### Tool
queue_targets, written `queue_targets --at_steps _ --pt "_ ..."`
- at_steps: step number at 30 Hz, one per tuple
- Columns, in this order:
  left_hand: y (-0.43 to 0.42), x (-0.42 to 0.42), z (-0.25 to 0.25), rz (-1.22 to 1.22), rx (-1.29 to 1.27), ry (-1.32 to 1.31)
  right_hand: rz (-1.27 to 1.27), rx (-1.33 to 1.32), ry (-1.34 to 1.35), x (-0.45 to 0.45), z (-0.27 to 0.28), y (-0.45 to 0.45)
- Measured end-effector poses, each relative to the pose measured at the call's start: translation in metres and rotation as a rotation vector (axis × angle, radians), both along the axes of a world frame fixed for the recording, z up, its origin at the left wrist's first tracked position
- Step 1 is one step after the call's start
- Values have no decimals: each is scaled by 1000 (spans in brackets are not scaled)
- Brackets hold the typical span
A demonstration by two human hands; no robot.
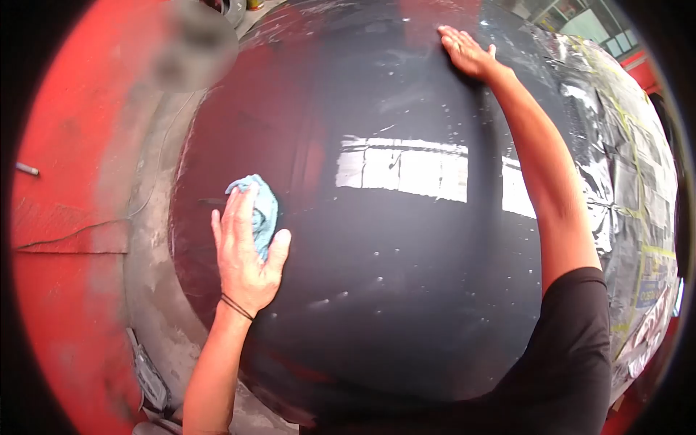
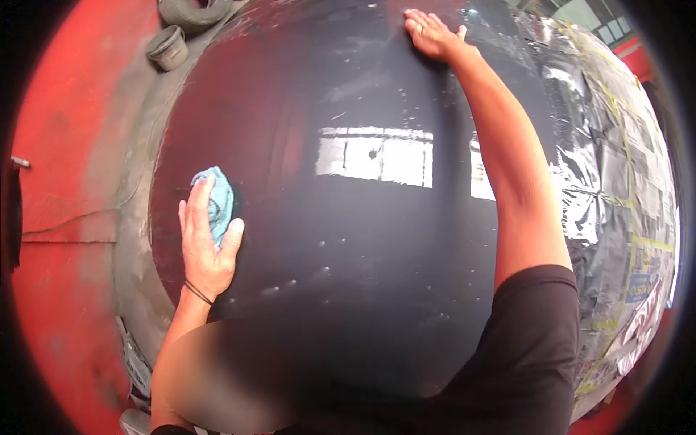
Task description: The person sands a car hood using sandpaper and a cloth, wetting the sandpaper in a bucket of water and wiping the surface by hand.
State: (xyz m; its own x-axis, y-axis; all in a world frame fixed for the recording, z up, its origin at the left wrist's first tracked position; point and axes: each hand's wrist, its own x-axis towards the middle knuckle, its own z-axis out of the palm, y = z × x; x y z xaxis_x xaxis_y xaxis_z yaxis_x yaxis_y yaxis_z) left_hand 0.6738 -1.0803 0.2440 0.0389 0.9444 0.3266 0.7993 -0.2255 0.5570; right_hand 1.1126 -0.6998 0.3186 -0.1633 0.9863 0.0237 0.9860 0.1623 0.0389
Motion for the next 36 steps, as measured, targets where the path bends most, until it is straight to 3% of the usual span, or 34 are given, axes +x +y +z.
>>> queue_targets --at_steps 2,6,8,13,15,17,22,24,26,27,29,30,31,32,34,36 --pt "1 1 1 -5 -8 -28 0 24 -84 -15 -3 -8" --pt "0 3 1 4 -9 -13 451 -32 -52 -52 3 -117" --pt "1 4 2 7 -12 4 427 -39 -95 -47 7 -95" --pt "0 3 2 -7 -29 -22 47 -9 -63 -44 -23 61" --pt "1 3 -1 -6 -18 -44 40 -45 -64 -59 -24 38" --pt "2 4 -2 12 -16 -58 89 -37 -46 -65 -12 -17" --pt "-9 26 10 131 106 103 348 -53 -8 -69 25 -295" --pt "-11 19 20 169 254 206 385 -155 215 -76 37 -362" --pt "-23 43 41 62 348 106 154 -258 758 -76 67 -424" --pt "-26 62 63 -151 198 -159 44 -264 1090 -77 75 -451" --pt "-46 112 114 -540 -133 -567 -85 -268 1412 -76 91 -500" --pt "-47 137 117 -775 -312 -726 -145 -269 1605 -72 90 -519" --pt "-46 154 122 -967 -704 -867 -174 -190 1668 -68 86 -531" --pt "-53 179 136 -1125 -874 -1020 -201 -107 1727 -62 80 -540" --pt "-66 220 140 -1070 -1035 -908 -248 98 1743 -41 76 -556" --pt "-70 259 139 -986 -965 -938 -296 328 1653 -9 78 -568"
